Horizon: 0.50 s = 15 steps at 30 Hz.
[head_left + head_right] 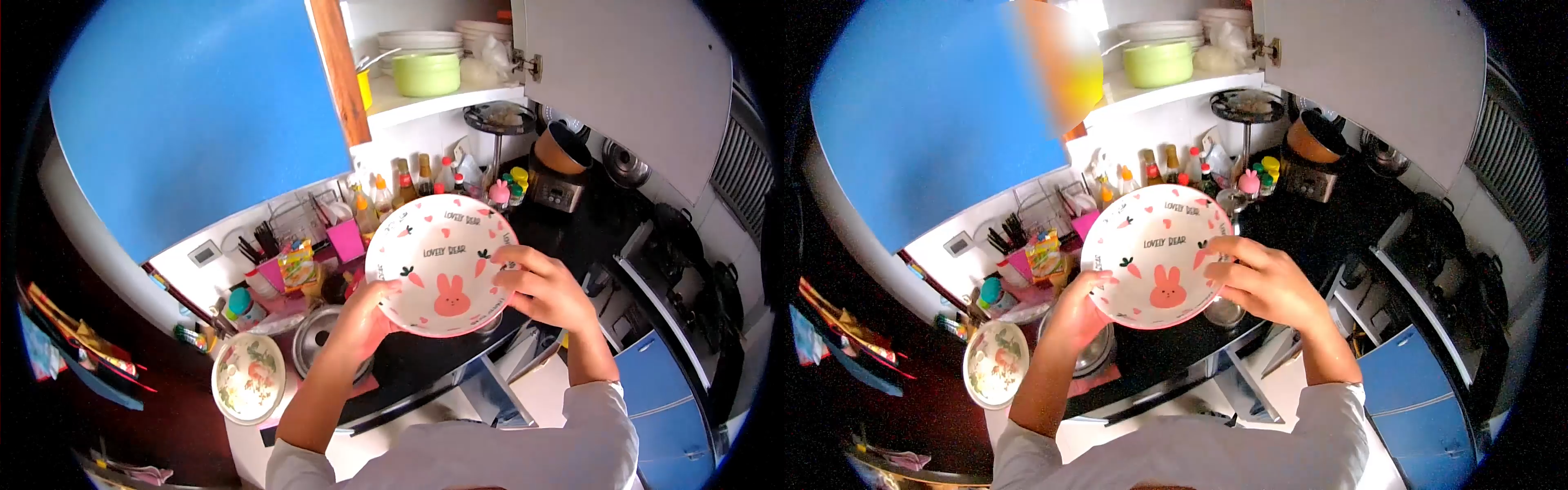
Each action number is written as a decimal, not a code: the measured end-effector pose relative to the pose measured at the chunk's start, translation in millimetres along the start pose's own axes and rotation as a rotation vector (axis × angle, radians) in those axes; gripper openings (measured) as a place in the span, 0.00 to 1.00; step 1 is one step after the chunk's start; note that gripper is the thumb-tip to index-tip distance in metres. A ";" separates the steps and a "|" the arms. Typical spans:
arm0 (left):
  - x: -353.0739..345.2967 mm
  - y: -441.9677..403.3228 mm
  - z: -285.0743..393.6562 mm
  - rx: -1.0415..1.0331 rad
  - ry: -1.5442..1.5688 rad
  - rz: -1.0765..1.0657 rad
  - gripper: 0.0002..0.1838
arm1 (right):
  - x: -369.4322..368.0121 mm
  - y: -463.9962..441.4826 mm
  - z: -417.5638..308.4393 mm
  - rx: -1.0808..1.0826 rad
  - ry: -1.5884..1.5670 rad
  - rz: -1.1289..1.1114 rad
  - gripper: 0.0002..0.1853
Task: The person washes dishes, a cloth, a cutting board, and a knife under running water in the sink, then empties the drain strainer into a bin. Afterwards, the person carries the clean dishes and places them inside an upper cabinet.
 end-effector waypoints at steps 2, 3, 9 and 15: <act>-18.4 -15.6 14.4 -0.100 0.019 -0.043 0.27 | 13.1 -4.6 12.9 0.035 0.095 0.046 0.13; -20.3 -24.3 17.9 -0.117 0.022 -0.083 0.31 | 21.5 -9.3 19.5 0.078 0.120 0.105 0.14; -28.6 -3.5 49.0 -0.301 -0.313 -0.224 0.33 | 69.9 -82.5 83.2 0.005 0.149 0.446 0.16; 32.9 43.6 2.2 -0.068 -0.352 -0.049 0.25 | 88.6 -233.2 190.7 0.010 0.376 0.489 0.16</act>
Point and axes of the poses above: each hand's wrist, its own y-axis away from the middle knuckle, its own x-axis out of the back of the hand, z = x × y, the point moved 1 cm from there along -y, towards the middle knuckle, and after that the axes turned 3 degrees about z, right-handed, at the moved point
